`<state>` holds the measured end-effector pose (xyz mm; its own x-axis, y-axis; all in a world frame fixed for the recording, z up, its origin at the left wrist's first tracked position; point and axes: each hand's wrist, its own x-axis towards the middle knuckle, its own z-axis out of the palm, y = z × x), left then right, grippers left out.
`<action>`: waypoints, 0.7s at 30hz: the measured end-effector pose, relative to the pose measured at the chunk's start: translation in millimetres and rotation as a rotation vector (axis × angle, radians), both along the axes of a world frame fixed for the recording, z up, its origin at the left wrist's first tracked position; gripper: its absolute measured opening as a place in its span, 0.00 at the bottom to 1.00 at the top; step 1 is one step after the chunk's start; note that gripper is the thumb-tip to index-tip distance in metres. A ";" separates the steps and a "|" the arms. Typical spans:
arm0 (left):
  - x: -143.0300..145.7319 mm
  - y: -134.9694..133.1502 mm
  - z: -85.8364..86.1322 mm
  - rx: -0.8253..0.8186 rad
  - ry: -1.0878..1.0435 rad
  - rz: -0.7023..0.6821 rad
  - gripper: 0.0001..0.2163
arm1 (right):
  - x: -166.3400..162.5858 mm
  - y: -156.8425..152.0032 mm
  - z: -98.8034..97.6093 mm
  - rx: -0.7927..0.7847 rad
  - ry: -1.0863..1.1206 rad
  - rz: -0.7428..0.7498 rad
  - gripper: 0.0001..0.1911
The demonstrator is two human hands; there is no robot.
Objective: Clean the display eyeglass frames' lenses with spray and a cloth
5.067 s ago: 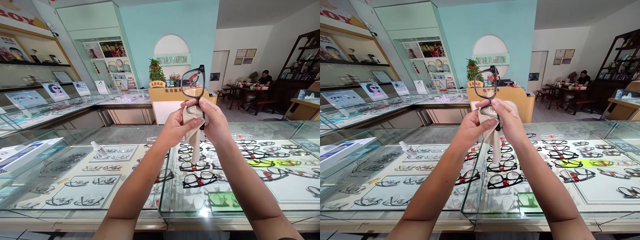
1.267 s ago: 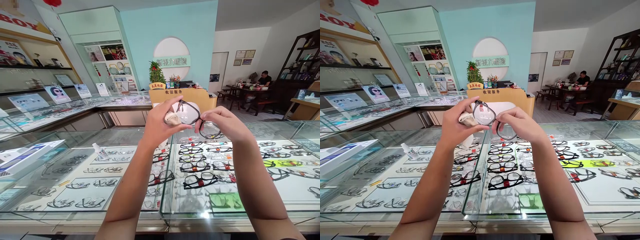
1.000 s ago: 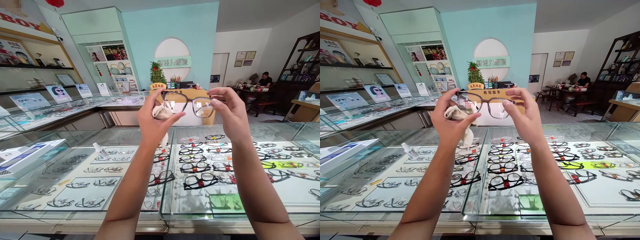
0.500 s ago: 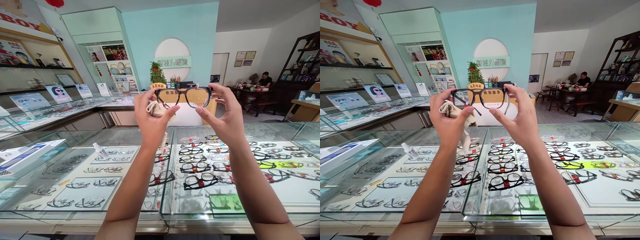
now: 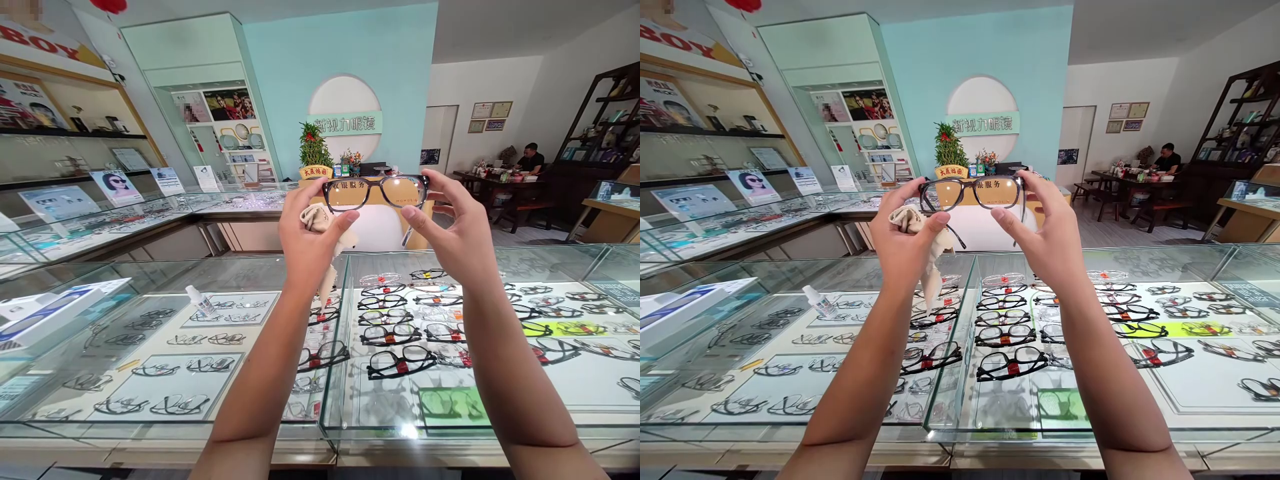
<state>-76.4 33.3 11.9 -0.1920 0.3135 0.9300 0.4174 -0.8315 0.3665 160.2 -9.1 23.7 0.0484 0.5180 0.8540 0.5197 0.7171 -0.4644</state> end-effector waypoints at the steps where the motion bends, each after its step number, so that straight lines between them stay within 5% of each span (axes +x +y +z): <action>1: 0.2 -0.4 0.0 0.002 0.004 0.002 0.31 | 0.7 0.7 -0.2 -0.020 0.008 0.012 0.30; 21: 2.2 -0.1 -1.5 0.038 0.024 0.054 0.30 | -2.7 3.2 -2.4 -0.039 0.016 0.000 0.28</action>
